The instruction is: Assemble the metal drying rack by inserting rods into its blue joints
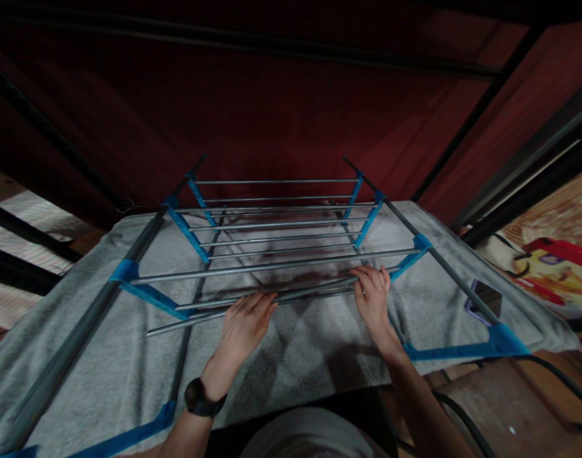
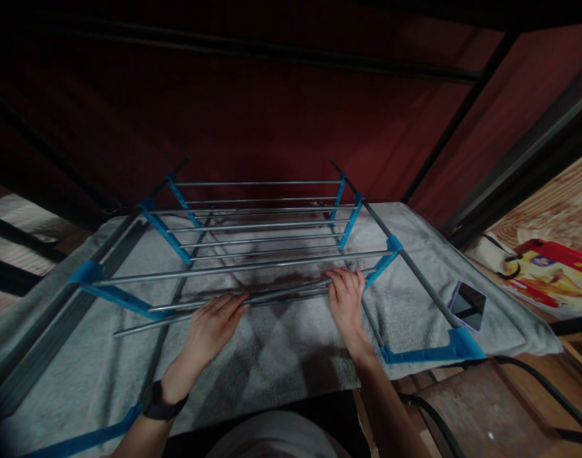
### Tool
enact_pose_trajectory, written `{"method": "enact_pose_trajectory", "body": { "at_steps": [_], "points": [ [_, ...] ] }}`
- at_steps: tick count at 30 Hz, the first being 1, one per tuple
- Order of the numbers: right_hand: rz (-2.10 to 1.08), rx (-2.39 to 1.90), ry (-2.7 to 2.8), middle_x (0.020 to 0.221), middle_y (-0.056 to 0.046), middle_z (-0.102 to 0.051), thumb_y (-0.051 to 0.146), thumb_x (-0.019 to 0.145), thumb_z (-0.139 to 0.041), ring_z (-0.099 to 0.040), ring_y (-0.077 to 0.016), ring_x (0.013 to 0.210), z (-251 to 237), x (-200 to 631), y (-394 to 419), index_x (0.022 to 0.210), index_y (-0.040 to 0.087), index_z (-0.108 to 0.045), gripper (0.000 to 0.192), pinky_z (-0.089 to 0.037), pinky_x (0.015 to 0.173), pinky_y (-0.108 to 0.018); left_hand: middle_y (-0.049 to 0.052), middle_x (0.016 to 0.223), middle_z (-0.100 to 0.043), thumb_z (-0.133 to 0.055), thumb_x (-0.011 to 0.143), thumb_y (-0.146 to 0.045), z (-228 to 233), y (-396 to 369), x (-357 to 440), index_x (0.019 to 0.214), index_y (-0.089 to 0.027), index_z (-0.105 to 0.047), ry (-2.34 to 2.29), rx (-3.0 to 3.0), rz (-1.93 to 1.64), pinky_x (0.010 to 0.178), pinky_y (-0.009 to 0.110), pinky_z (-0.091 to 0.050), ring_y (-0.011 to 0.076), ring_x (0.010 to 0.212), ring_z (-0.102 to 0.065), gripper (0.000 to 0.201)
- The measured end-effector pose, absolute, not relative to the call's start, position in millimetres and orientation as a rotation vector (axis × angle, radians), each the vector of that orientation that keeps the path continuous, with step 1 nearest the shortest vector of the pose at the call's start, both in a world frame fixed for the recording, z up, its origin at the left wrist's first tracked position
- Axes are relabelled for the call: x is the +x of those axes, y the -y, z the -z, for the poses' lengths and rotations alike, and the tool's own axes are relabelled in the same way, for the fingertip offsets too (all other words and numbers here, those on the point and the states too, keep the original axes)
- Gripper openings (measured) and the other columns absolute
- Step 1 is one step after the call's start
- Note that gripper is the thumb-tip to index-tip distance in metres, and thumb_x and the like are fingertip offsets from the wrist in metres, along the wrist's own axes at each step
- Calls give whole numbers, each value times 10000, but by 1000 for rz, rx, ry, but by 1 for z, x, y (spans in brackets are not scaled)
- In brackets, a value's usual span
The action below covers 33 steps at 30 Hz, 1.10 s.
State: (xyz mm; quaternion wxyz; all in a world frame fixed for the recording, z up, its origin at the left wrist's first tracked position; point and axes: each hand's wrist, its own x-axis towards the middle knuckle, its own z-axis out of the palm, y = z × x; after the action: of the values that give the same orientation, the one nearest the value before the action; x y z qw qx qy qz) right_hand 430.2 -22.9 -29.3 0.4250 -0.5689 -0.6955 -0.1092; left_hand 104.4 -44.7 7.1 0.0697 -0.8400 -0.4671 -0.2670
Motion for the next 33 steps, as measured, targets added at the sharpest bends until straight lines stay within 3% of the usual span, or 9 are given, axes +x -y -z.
{"method": "enact_pose_trajectory", "body": {
  "at_steps": [22, 28, 33],
  "points": [
    [295, -1415, 1764, 1137, -39, -675, 156, 949, -456, -575, -200, 1146, 22, 438, 22, 1157, 260, -644, 300, -249, 1168, -561, 69, 976, -740, -461, 1018, -307, -14, 42, 106, 1126, -178, -699, 1388, -2551, 794, 764, 336, -517, 206, 858, -682, 292],
    [246, -1472, 1505, 1310, -119, -552, 227, 942, -457, -477, -254, 1271, 25, 441, 32, 1313, 234, -556, 384, -385, 1088, -533, 70, 977, -740, -467, 1015, -316, -14, 41, 106, 1138, -186, -702, 1402, -2557, 807, 766, 342, -528, 210, 865, -688, 296],
    [161, -1532, 1139, 1402, -154, -466, 282, 877, -518, -418, -279, 1334, 36, 462, 43, 1420, 201, -438, 555, -348, 1122, -546, 70, 980, -743, -459, 1019, -322, -18, 40, 105, 1130, -190, -702, 1379, -2550, 763, 771, 327, -531, 203, 872, -695, 299]
  ]
}}
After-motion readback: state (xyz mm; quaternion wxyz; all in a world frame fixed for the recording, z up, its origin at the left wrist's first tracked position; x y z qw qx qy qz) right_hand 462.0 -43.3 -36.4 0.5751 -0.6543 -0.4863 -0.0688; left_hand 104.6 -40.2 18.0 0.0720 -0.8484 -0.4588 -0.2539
